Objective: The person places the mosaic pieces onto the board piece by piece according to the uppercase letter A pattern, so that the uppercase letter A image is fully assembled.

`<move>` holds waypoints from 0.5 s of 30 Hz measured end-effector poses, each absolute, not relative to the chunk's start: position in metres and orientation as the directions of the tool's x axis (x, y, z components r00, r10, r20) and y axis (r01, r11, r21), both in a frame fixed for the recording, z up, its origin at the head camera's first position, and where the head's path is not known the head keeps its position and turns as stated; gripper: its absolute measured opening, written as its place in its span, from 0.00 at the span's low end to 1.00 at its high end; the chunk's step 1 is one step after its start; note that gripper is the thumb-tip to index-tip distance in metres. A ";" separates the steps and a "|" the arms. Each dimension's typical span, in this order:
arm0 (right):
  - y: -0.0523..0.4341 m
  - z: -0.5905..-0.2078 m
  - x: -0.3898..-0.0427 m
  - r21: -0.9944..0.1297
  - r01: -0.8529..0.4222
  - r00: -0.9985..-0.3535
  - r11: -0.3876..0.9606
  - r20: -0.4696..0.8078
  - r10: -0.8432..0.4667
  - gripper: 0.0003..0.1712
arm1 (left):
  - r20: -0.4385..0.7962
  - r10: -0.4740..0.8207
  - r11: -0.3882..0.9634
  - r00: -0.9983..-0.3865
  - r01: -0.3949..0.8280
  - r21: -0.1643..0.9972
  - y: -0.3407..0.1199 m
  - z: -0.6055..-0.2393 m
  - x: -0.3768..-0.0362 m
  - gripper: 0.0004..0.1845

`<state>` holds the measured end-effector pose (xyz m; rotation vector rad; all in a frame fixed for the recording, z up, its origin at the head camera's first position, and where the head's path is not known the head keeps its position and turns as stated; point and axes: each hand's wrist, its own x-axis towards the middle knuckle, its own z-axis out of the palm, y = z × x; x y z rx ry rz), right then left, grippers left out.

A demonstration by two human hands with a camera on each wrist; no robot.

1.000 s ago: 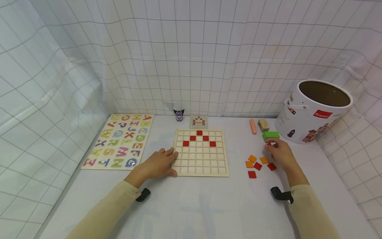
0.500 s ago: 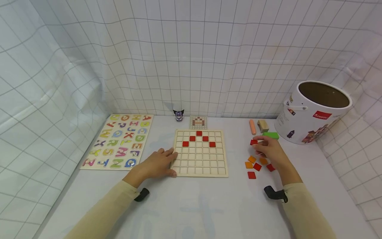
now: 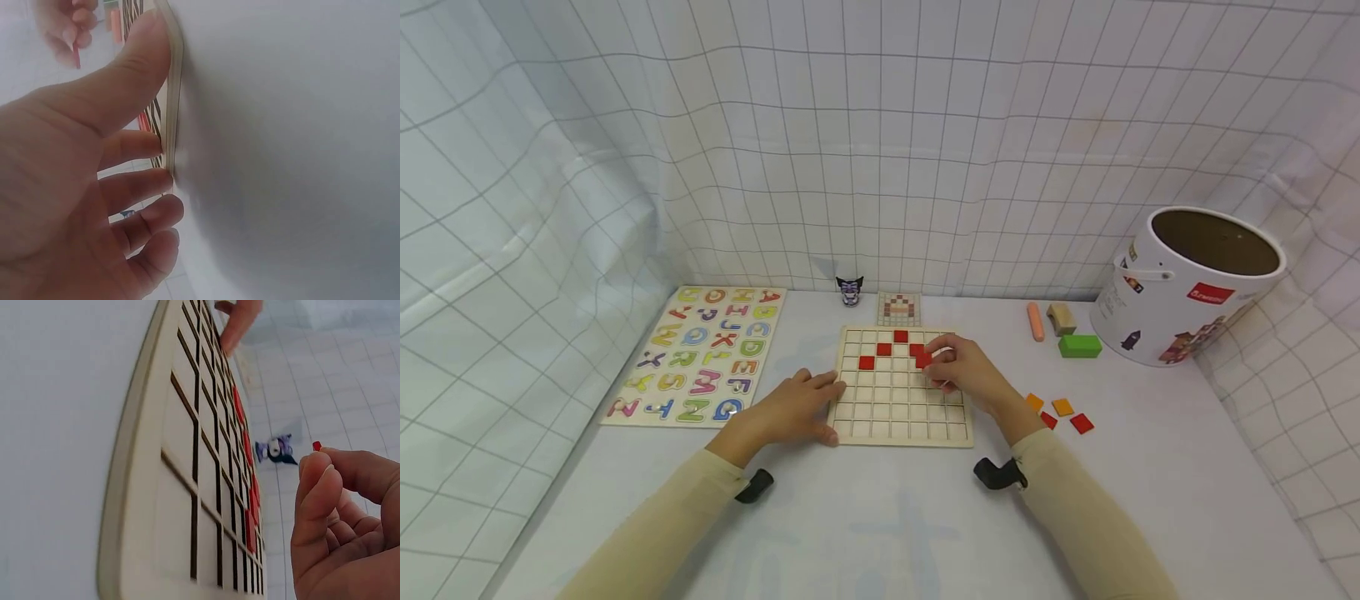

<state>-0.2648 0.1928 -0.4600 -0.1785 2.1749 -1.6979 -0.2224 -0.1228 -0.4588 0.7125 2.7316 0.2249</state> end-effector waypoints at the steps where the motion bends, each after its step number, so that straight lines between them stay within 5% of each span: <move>1: 0.184 -0.462 -0.266 -0.957 0.124 -0.917 0.261 -0.212 -0.339 0.23 | -0.256 0.496 0.865 -0.829 0.450 0.221 -0.123 -0.459 -0.223 0.47; 15: 0.105 -0.471 -0.274 -0.886 0.050 -0.886 0.460 -0.252 -0.389 0.16 | -0.244 0.510 0.860 -0.825 0.488 0.147 -0.120 -0.458 -0.222 0.47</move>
